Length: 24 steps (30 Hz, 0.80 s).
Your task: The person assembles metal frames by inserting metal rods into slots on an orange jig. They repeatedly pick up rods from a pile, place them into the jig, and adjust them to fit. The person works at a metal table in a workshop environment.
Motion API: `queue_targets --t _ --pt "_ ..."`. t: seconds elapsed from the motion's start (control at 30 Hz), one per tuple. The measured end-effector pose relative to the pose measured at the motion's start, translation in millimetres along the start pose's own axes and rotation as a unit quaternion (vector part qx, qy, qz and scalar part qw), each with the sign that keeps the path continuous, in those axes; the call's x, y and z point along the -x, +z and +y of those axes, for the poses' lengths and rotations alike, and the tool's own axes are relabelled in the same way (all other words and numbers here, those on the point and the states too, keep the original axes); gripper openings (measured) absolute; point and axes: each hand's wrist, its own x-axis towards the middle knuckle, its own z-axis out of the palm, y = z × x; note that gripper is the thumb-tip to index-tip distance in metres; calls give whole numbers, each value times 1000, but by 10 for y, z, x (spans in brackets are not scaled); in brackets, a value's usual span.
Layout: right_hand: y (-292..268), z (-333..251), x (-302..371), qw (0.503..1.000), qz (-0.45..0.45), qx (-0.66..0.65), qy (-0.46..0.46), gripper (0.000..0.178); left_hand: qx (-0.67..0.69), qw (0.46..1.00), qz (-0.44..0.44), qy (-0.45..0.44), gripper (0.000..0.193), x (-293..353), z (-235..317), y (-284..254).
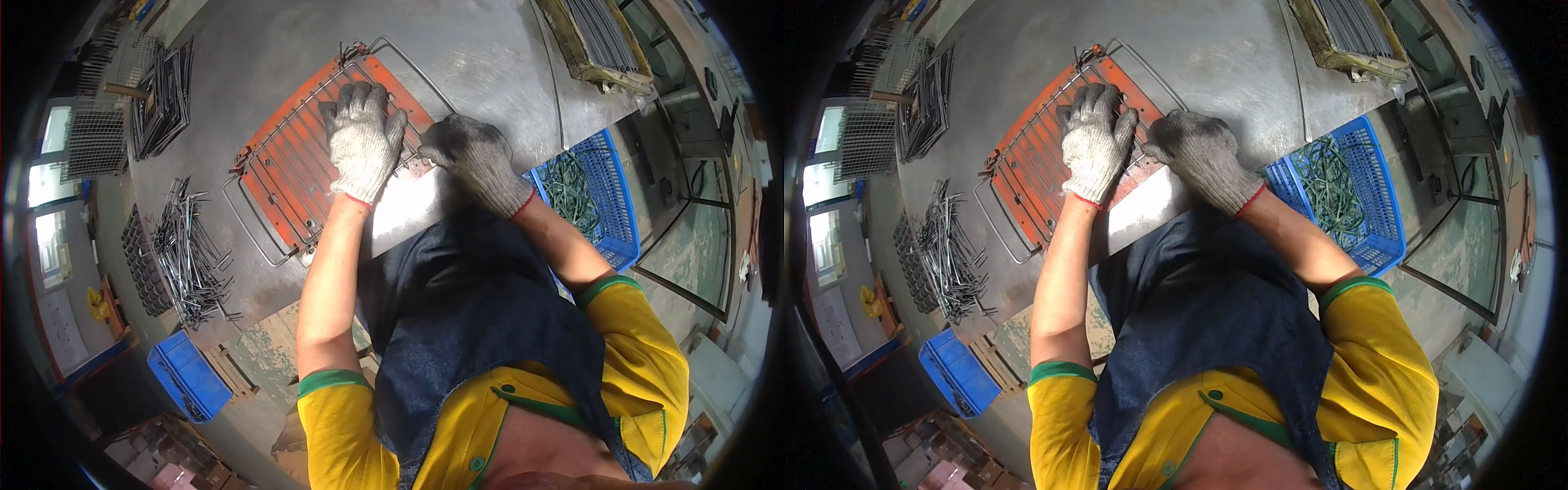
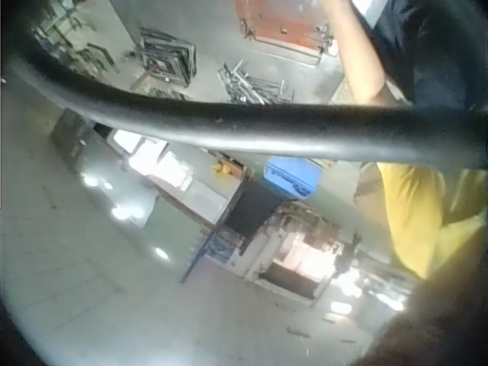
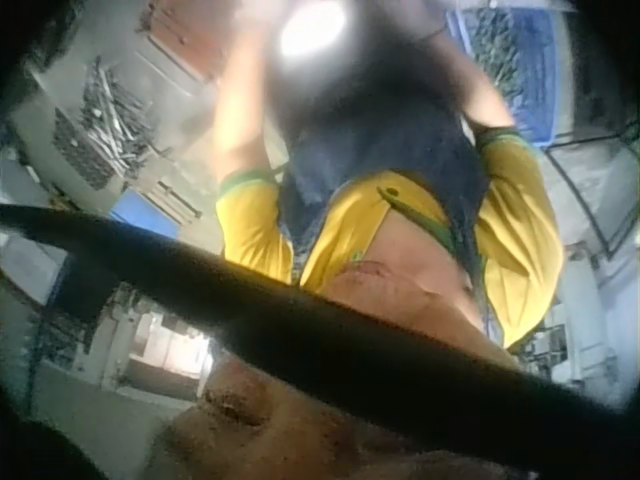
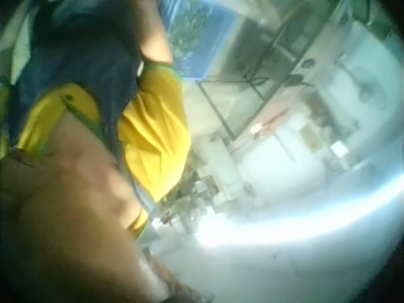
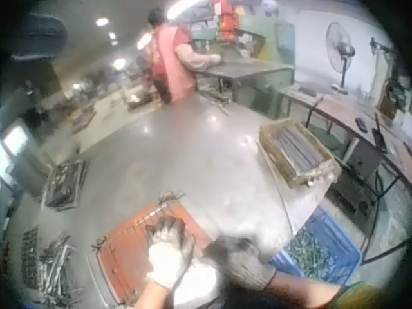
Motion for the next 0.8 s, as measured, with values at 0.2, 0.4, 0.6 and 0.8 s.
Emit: queue_targets --t 0.2,0.4,0.6,0.8 --pt "86 -2 8 1000 12 -9 -17 35 3 1000 -5 -10 38 32 -32 29" --pt "-75 -111 4 999 -16 -9 37 38 -52 998 27 26 38 36 -46 79" --pt "-348 -84 -211 981 176 -78 32 48 -10 1000 5 9 33 37 -12 33" --pt "355 285 -178 975 73 -192 83 40 32 999 20 -32 37 113 -85 138"
